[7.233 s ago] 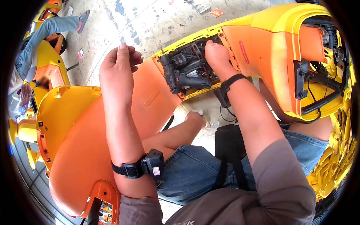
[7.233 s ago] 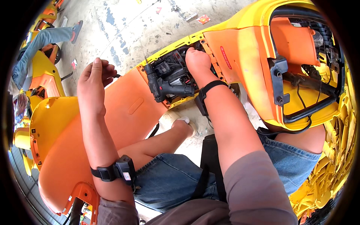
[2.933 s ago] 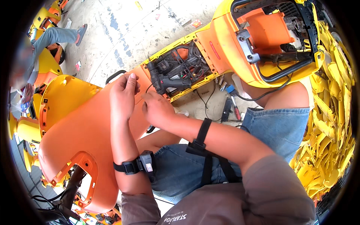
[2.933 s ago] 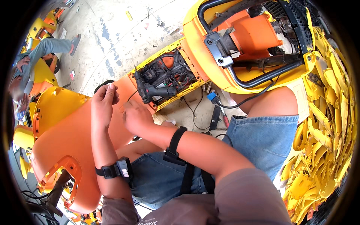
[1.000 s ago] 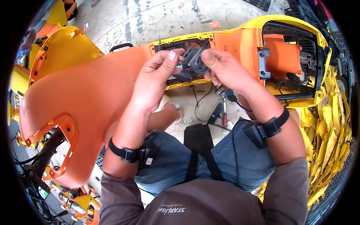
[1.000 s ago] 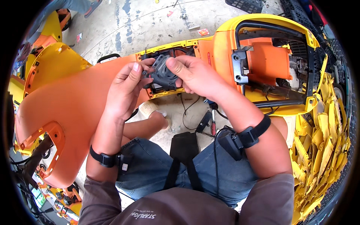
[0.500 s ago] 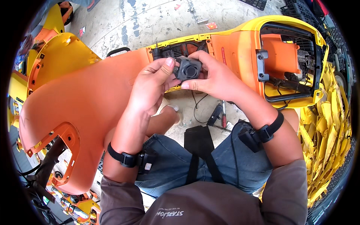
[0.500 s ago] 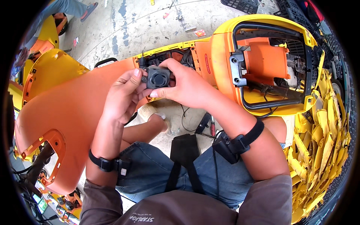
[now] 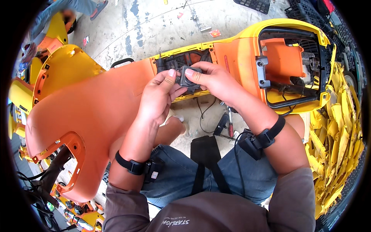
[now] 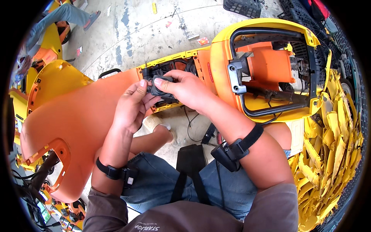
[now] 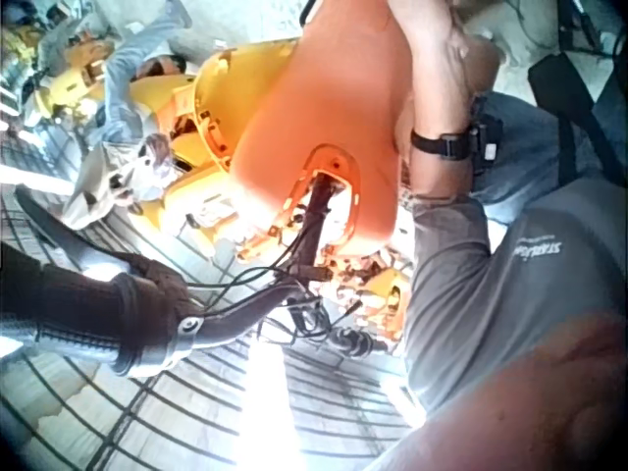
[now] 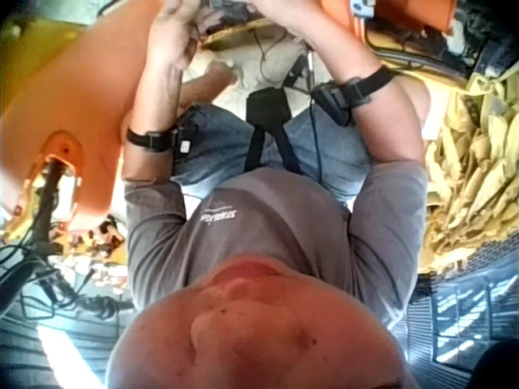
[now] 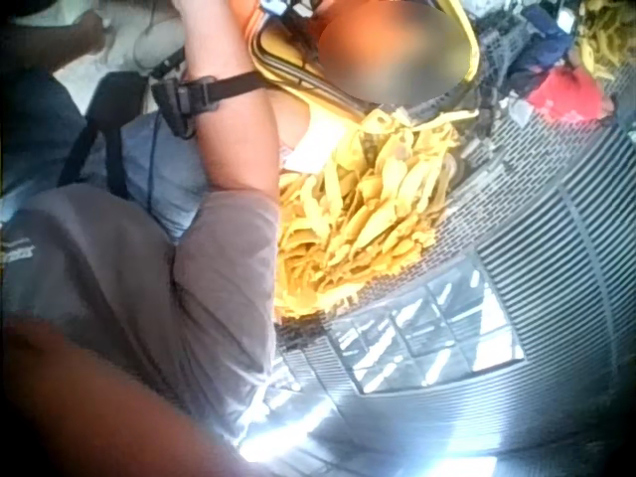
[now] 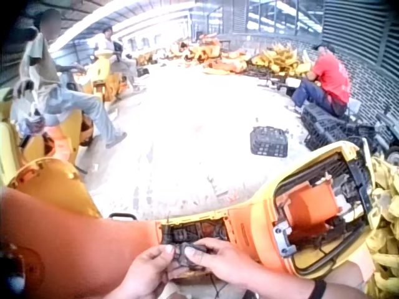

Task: The person uses a drill to remove screws from a yellow scooter and manipulates the internal electrical wires and connectors by hand.

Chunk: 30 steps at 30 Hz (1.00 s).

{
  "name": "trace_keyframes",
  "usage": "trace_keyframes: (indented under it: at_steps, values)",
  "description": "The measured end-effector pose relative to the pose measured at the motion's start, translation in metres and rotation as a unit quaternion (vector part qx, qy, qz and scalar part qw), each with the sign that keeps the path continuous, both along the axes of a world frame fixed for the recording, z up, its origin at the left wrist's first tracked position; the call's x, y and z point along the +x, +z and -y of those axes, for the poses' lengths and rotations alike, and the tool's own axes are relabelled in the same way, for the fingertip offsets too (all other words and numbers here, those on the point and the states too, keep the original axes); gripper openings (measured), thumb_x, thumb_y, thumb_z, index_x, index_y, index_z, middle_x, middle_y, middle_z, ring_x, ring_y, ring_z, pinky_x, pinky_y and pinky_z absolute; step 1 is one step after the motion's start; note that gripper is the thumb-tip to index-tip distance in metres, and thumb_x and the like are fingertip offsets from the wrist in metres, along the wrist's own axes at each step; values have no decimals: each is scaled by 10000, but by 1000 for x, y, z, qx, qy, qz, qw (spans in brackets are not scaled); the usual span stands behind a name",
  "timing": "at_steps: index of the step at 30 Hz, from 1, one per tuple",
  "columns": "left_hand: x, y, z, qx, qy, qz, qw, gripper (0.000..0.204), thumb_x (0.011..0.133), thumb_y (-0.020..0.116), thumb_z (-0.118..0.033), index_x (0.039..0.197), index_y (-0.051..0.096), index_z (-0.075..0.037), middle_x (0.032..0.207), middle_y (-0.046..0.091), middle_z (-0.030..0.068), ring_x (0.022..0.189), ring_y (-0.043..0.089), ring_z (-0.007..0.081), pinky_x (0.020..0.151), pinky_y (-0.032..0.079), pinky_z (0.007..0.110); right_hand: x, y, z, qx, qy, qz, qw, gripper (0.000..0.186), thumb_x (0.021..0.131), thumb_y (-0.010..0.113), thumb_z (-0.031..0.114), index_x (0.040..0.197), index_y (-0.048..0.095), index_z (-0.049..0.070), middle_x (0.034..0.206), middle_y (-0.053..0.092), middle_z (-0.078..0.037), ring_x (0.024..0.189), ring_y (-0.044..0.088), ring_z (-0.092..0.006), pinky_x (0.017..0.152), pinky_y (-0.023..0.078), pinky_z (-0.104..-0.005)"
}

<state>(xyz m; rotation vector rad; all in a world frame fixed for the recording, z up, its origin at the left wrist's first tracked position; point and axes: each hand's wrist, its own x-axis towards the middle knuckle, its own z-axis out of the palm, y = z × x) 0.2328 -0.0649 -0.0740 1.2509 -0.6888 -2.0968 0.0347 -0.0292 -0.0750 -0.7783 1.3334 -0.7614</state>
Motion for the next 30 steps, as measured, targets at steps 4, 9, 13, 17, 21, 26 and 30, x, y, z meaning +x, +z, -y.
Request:
trace_keyframes:
  at_steps: [4,9,13,17,21,26,30]
  values:
    - [4,-3,5,-10,2,20,1000,271,1083,564,-256,1125,641,1,1072,716,114,983,718,186,919,608,321,-3,5,2,32,5,48,998,507,1021,620,482,1301,673,62,831,597,15,691,493,-74,637,409,-227]
    - [13,-6,16,-9,4,42,999,272,1091,545,-242,1112,647,10,1064,716,117,996,717,188,919,610,312,-2,1,2,-86,51,3,995,429,1007,675,370,1307,669,63,887,662,-17,755,569,-106,677,477,-279]
    - [6,-5,11,-51,13,21,998,266,1086,558,-236,1108,654,11,1048,714,107,956,713,169,887,613,298,7,-2,6,-104,18,-74,992,542,899,802,419,1229,680,6,963,721,-78,839,665,-142,759,538,-308]
    - [-4,-1,2,-55,36,38,997,251,1071,593,-225,1112,662,13,1015,708,90,876,696,140,833,614,274,12,3,9,-96,-5,-147,984,621,876,782,551,1118,716,-17,941,743,-140,864,710,-188,768,552,-320]
    - [3,0,6,-59,43,43,996,252,1064,607,-227,1106,672,12,979,708,83,857,693,134,815,613,260,21,6,15,-72,-39,-91,993,568,978,657,548,1102,735,0,939,744,-135,890,710,-190,811,543,-313]
    - [17,-4,16,-61,42,47,996,259,1064,605,-229,1099,679,17,978,717,94,864,704,146,819,614,263,14,6,16,-8,5,-2,1000,502,1017,633,414,1313,645,9,963,699,-54,884,640,-149,824,515,-313]
    - [18,-2,19,-59,45,30,997,262,1067,599,-227,1100,679,20,1000,722,101,895,714,159,835,616,274,15,7,15,-98,51,-31,993,530,926,771,352,1303,645,1,1023,722,-102,908,677,-178,827,532,-321]
